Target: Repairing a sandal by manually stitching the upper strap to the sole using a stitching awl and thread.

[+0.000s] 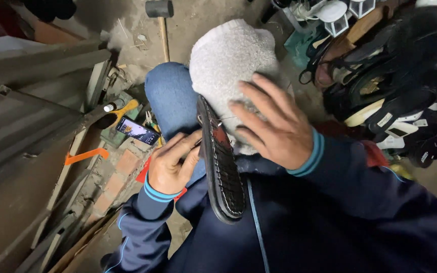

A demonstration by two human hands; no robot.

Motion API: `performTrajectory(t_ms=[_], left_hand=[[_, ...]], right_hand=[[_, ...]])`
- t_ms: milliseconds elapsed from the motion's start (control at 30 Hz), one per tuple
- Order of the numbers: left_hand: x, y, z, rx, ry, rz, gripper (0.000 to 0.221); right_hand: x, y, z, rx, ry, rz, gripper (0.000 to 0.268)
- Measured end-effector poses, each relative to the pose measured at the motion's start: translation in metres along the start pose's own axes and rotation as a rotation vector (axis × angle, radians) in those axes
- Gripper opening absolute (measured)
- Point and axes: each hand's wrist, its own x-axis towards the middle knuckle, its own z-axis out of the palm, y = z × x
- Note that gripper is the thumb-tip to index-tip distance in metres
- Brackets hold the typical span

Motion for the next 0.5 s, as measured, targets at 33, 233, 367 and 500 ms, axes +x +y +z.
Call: performTrajectory(t_ms=[33,233,367,500], left_hand=[[0.000,0.002,-0.002,0.002,0.003,-0.001,0.031],[-0.006,0.003,-0.014,-0.112,-0.061,-0.288,0.038],[-0.009,-0.005,-0.016,-0.203,-0.116,-0.282,0.035],[-0.011,-0.008,-0.014,-0.189,-0.056,-0.180,0.031]], right_hand=[[0.002,-0.003,-0.002,0.001,0.001,-0.004,0.055],[0.000,-0.009,-0.023,0.241,-0.026,0.019,0.008],[-0.007,-0.014,-0.044,1.070,-0.168,0.231,0.011],[0.007,-0.022,-0.053,1.090,-0.134,0.398,0.009]])
